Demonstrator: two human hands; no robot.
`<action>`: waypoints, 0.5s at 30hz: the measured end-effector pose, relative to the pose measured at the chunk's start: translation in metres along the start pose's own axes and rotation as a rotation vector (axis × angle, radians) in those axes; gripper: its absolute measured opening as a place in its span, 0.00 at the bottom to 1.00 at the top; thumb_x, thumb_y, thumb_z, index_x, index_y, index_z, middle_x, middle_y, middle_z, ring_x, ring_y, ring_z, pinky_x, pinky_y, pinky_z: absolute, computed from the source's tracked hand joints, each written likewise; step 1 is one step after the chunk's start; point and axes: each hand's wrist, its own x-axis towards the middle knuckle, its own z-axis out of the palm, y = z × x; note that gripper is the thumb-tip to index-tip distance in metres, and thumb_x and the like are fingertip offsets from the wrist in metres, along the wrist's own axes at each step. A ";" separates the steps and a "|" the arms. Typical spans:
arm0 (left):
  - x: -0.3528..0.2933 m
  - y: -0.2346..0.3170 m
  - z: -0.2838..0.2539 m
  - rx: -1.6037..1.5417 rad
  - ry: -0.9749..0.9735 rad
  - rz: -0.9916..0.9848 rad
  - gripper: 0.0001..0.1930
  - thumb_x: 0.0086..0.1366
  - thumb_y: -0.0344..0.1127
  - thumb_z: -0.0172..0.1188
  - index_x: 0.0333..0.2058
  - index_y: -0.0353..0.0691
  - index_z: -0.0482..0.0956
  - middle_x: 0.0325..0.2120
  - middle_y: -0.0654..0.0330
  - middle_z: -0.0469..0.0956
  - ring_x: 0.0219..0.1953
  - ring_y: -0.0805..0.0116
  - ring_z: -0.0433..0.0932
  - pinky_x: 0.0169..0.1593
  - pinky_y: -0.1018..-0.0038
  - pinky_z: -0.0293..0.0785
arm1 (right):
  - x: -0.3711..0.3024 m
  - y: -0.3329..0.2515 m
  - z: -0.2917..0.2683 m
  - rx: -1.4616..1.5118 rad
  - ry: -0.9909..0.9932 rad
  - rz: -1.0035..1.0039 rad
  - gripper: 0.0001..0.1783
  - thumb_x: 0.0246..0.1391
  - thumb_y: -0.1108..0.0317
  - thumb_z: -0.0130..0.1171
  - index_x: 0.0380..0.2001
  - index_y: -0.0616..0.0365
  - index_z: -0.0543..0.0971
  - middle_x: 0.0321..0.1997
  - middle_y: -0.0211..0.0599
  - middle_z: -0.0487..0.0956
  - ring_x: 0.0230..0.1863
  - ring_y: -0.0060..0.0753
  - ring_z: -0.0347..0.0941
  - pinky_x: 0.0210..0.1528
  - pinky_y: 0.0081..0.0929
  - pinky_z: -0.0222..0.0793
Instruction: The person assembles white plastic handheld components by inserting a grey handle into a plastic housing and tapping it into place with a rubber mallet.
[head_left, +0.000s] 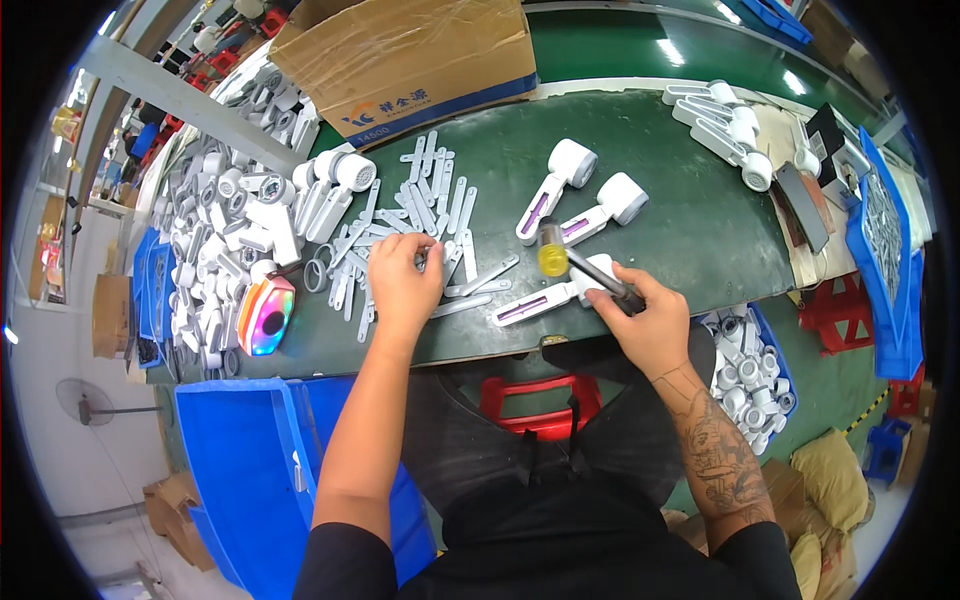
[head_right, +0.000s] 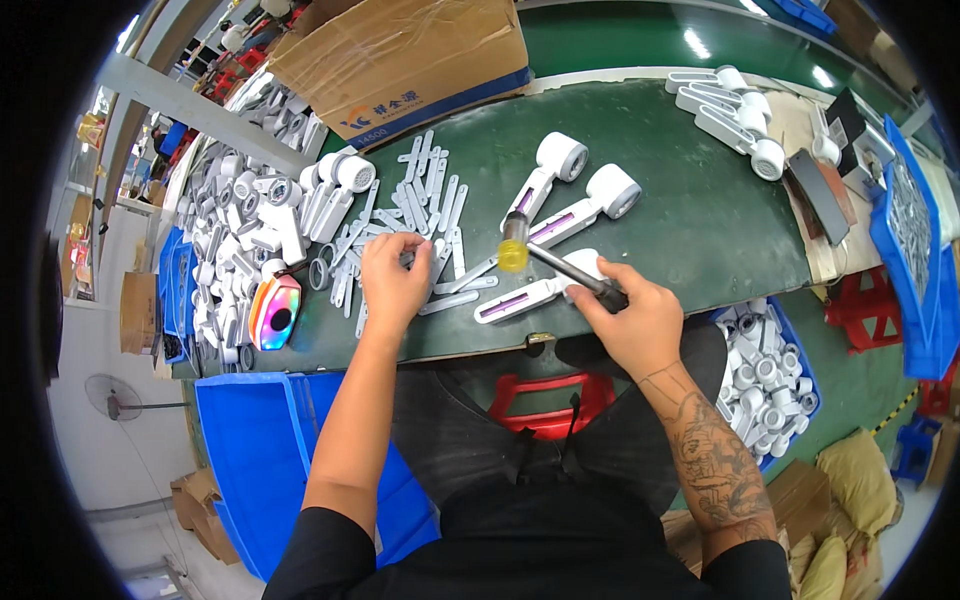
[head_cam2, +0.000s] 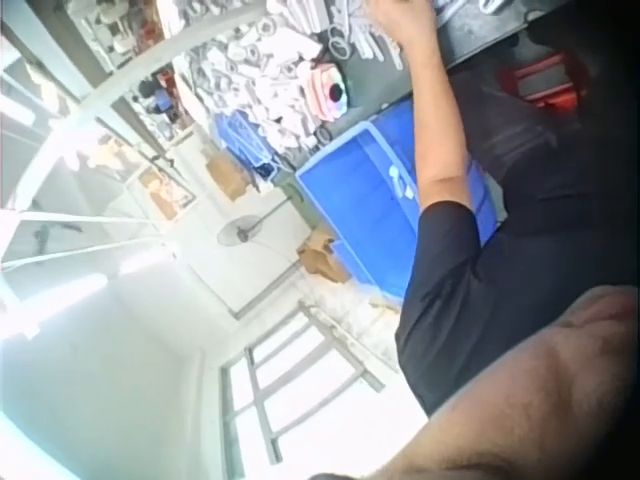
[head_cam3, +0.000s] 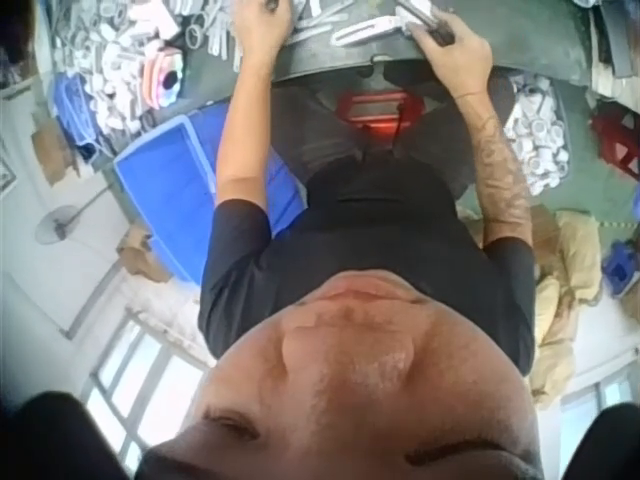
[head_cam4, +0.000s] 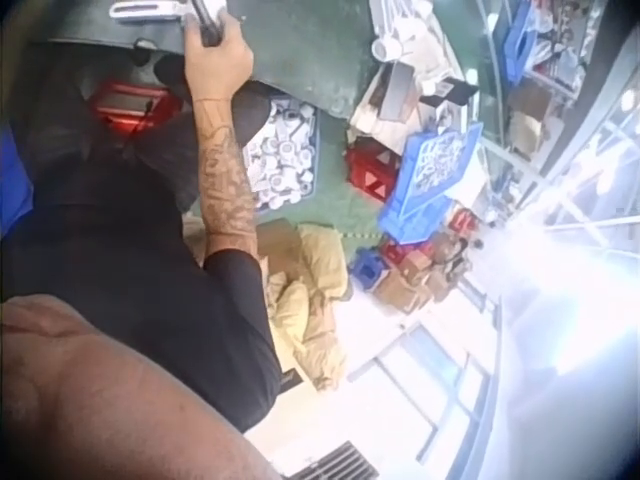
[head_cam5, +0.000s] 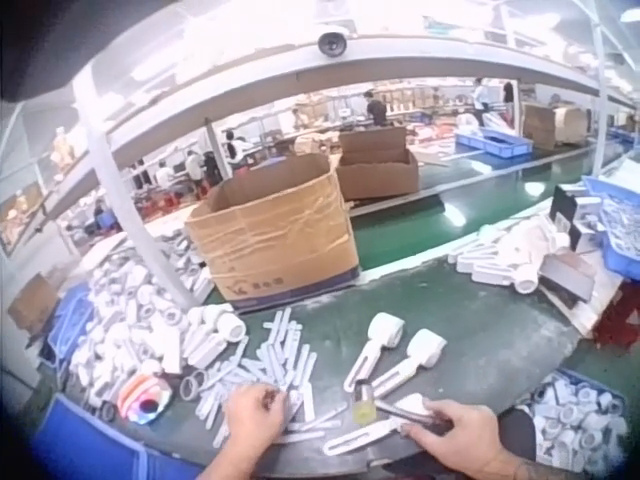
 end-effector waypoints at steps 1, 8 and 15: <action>0.000 0.011 0.001 -0.008 0.030 0.027 0.07 0.62 0.36 0.76 0.32 0.42 0.87 0.30 0.57 0.84 0.39 0.50 0.80 0.47 0.57 0.75 | -0.002 0.000 0.003 -0.002 0.001 0.005 0.26 0.53 0.50 0.83 0.49 0.56 0.90 0.28 0.42 0.88 0.27 0.37 0.86 0.34 0.34 0.79; 0.013 0.046 0.028 0.118 -0.202 -0.025 0.07 0.61 0.35 0.76 0.35 0.41 0.88 0.32 0.55 0.87 0.40 0.48 0.83 0.47 0.53 0.79 | -0.003 -0.010 0.003 0.036 0.009 0.060 0.27 0.54 0.49 0.82 0.49 0.56 0.90 0.29 0.42 0.89 0.28 0.41 0.87 0.34 0.35 0.80; 0.016 0.067 0.004 -0.205 -0.056 0.220 0.11 0.65 0.25 0.69 0.46 0.40 0.88 0.36 0.53 0.84 0.39 0.48 0.83 0.44 0.55 0.79 | -0.005 -0.006 0.010 0.064 0.035 0.028 0.26 0.54 0.48 0.81 0.48 0.54 0.90 0.30 0.42 0.89 0.30 0.46 0.88 0.34 0.38 0.81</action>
